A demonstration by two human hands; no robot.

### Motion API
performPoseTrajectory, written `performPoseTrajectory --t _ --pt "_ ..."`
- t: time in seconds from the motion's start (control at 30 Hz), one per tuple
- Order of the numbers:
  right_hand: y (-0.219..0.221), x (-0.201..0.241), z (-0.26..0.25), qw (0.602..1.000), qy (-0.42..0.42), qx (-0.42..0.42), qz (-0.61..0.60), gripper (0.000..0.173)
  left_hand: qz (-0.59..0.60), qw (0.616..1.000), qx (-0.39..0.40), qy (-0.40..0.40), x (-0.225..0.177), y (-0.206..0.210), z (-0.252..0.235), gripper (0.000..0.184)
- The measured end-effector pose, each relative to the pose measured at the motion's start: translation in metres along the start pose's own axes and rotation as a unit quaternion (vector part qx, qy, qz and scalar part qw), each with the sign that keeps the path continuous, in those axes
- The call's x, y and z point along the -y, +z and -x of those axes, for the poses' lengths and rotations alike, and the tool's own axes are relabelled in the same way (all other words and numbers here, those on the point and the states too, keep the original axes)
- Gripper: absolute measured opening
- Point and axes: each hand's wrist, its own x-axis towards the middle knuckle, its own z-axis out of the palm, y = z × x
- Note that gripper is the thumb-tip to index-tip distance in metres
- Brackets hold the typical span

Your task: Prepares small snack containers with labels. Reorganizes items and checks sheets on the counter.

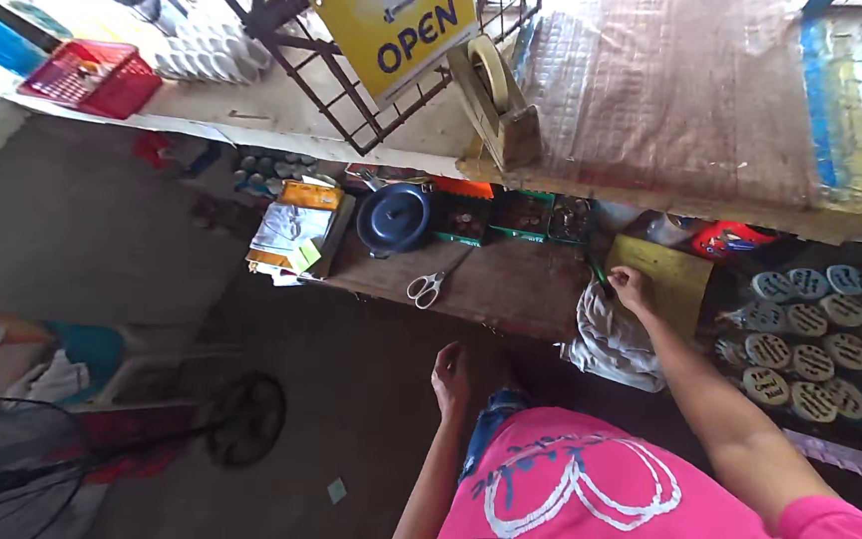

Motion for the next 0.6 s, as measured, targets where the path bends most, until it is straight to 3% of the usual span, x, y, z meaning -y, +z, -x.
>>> performPoseTrajectory --t 0.23,0.4,0.5,0.53,0.6 --pt "0.047 0.006 -0.053 0.995 0.050 0.000 0.088 0.043 -0.001 0.999 0.040 -0.004 0.012 -0.016 -0.034 0.030" --pt "0.017 0.041 -0.023 0.991 0.067 -0.076 0.084 0.041 -0.013 0.998 0.049 0.022 0.024 -0.058 -0.094 0.031" --pt "0.025 0.098 0.023 0.991 -0.088 -0.089 -0.037 0.039 -0.003 0.998 0.050 0.023 0.042 -0.092 -0.141 0.031" --pt "0.043 0.125 0.029 0.981 -0.145 -0.068 -0.105 0.037 0.004 0.998 0.052 0.025 0.048 -0.102 -0.159 0.031" --pt "0.089 0.197 0.031 0.941 -0.179 -0.025 -0.288 0.034 0.013 0.998 0.057 0.034 0.052 -0.123 -0.194 0.031"
